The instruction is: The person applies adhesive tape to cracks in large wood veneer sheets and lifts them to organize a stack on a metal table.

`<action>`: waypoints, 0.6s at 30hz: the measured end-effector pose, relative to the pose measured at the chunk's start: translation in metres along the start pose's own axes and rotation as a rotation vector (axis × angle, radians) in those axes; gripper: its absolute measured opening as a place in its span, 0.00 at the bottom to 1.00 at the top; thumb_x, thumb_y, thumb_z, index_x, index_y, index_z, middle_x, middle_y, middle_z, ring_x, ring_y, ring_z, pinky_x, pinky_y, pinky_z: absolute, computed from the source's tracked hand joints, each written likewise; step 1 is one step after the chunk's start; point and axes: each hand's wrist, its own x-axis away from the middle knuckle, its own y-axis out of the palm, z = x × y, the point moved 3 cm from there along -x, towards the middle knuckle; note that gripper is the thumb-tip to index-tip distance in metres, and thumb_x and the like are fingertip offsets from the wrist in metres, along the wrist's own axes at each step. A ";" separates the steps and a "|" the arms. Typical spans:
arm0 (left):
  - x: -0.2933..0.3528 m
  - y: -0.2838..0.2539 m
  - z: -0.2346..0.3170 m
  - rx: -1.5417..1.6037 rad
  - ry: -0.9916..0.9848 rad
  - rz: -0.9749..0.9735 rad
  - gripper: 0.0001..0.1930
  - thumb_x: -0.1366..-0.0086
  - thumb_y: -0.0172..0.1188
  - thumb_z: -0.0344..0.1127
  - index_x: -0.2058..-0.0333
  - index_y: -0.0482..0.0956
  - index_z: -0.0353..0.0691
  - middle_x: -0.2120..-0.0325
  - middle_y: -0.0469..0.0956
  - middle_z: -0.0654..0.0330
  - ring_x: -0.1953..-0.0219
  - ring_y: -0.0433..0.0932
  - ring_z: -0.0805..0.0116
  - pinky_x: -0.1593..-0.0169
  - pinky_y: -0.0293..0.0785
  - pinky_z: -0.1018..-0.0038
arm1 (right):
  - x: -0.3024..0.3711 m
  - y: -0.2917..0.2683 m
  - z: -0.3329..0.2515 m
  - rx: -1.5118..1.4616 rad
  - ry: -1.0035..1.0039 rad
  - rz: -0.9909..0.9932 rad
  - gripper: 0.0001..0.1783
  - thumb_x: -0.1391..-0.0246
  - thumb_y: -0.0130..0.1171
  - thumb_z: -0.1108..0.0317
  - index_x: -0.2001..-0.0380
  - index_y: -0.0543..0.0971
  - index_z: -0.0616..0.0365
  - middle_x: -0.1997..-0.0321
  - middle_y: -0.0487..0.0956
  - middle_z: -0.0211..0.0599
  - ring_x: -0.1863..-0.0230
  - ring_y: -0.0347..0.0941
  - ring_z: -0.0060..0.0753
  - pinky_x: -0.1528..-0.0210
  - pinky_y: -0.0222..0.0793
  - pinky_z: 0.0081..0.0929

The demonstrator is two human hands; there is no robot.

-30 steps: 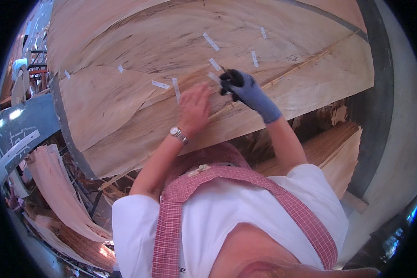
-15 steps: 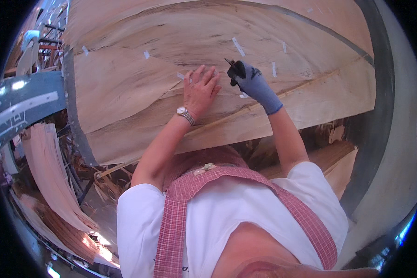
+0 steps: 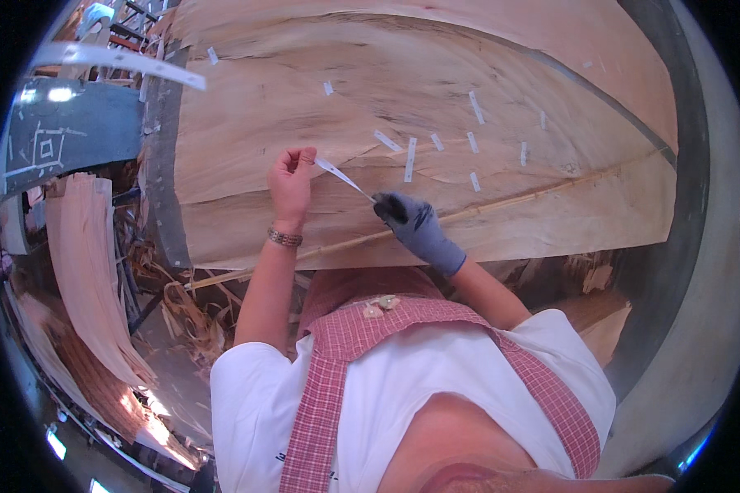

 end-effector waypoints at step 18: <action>-0.009 -0.098 0.036 -0.418 0.404 0.068 0.14 0.34 0.57 0.32 0.50 0.77 0.40 0.55 0.79 0.55 0.54 0.78 0.63 0.54 0.73 0.71 | -0.078 0.078 -0.077 -0.688 0.331 -0.212 0.16 0.41 0.60 0.55 0.61 0.80 0.57 0.73 0.82 0.32 0.83 0.70 0.17 0.83 0.62 0.17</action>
